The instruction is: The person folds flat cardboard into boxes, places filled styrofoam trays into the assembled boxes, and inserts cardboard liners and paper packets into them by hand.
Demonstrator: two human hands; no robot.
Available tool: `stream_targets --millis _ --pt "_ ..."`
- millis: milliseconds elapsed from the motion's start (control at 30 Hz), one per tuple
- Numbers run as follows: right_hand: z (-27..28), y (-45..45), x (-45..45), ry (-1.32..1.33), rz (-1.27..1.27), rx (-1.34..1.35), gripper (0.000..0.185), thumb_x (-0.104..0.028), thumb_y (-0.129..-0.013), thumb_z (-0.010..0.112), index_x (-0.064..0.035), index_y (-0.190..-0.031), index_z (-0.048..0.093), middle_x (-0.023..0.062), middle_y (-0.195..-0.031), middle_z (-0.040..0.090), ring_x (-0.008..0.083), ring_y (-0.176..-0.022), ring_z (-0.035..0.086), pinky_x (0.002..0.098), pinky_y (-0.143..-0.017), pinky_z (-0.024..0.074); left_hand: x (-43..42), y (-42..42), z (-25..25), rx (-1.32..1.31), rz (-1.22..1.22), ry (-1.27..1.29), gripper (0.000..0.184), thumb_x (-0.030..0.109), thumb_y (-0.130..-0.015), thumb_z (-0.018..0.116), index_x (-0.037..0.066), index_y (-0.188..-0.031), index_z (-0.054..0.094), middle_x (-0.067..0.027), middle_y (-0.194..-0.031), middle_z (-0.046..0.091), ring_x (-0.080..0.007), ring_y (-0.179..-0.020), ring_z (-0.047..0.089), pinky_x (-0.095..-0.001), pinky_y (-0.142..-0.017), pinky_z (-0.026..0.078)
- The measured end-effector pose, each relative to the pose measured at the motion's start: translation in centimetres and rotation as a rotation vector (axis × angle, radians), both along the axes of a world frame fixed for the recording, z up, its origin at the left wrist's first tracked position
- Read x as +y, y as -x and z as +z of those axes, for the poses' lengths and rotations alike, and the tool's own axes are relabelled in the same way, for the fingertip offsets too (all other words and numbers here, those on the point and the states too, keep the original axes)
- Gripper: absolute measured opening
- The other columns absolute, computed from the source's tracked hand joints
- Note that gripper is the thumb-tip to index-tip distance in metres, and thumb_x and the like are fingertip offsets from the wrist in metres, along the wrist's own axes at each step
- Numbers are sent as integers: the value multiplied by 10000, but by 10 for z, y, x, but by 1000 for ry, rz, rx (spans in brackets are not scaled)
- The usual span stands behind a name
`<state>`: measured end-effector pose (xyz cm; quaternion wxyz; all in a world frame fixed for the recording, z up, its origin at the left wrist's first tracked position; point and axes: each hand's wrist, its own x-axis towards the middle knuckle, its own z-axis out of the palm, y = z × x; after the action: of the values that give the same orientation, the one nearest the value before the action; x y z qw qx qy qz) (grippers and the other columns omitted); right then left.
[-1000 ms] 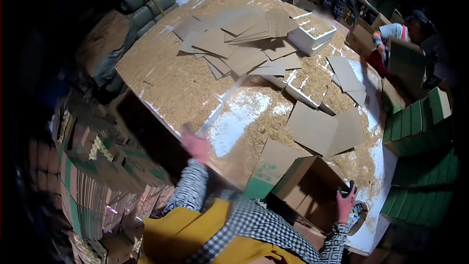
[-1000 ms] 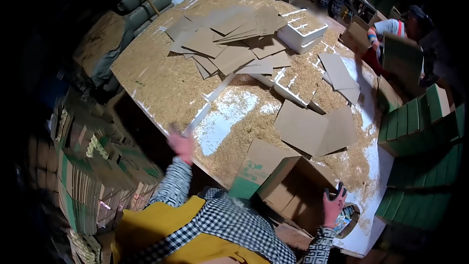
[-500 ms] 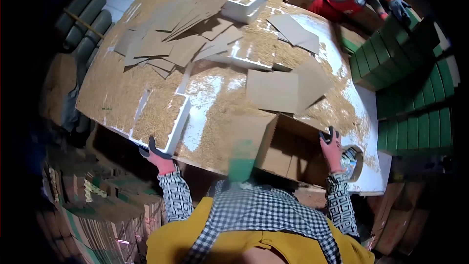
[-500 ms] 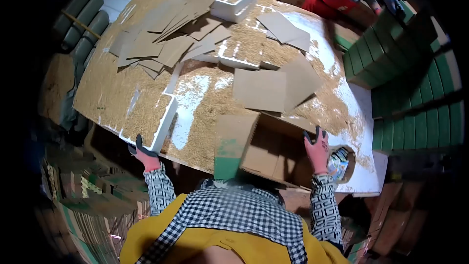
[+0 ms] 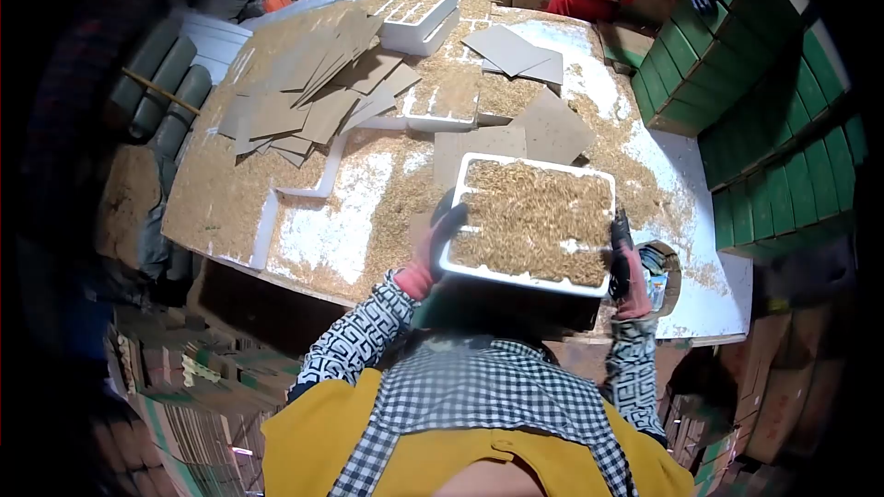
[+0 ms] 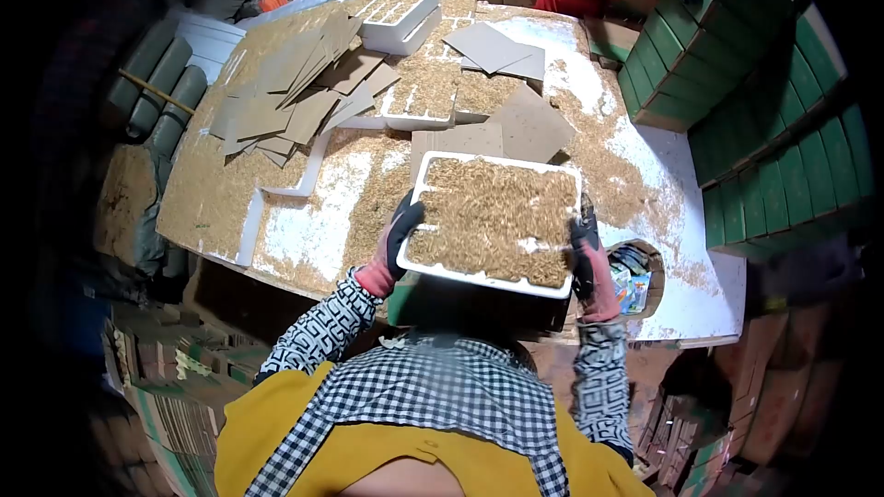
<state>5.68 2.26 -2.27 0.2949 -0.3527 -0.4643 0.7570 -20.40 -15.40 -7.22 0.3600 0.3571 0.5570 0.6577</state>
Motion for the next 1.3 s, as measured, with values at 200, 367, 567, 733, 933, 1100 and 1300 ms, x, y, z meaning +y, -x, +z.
stream_targets --millis 200,367,567,733,933,1100,1300 --pt "65 -30 -51 -179 -274 -105 715 -84 -764 628 -2 -1414 341 100 -1150 582 163 -952 590 254 -812 474 -11 -20 -14 -352 213 3 445 306 -993 403 35 -1345 404 -164 -1243 511 -227 -1019 598 -321 -865 494" --pt "55 -38 -72 -100 -220 -263 697 -5 -748 625 -15 -1398 375 92 -1095 617 108 -823 607 219 -631 485 -17 -27 -54 -954 262 -65 429 388 -936 515 59 -1210 488 -108 -1017 522 -150 -760 563 -237 -648 475" --pt "-57 20 -64 -303 -81 -593 688 -199 -830 643 28 -1393 318 202 -1177 577 270 -1055 571 351 -916 442 29 108 -93 -205 429 286 254 321 -883 606 67 -884 594 -19 -753 558 -99 -634 484 -286 -535 382" --pt "-59 38 -82 -863 -173 -943 563 -167 -829 624 34 -1304 399 293 -1297 433 417 -1171 462 425 -980 401 134 207 -175 138 257 435 341 250 -809 706 -48 -956 635 -46 -694 583 -139 -511 525 -308 -450 424" --pt "-39 -49 -22 -1083 -349 -1185 591 -183 -747 678 -116 -1298 475 190 -1311 458 377 -1180 453 487 -969 384 132 217 -176 445 288 425 86 104 -792 662 28 -772 626 8 -621 564 -111 -552 495 -299 -504 396" --pt "-124 -153 70 -1075 161 -1465 507 -289 -732 682 -191 -1210 545 119 -1199 498 326 -1167 446 504 -975 336 21 259 -74 939 515 680 346 180 -839 653 -45 -1098 608 -137 -1004 671 -226 -862 632 -353 -745 497" --pt "-145 -182 91 -1117 -249 -1057 245 -282 -759 639 -145 -962 645 72 -1028 594 285 -1069 519 416 -937 398 -41 167 19 400 757 464 401 155 -900 578 -37 -1247 523 -156 -1230 576 -248 -1104 553 -331 -928 450"
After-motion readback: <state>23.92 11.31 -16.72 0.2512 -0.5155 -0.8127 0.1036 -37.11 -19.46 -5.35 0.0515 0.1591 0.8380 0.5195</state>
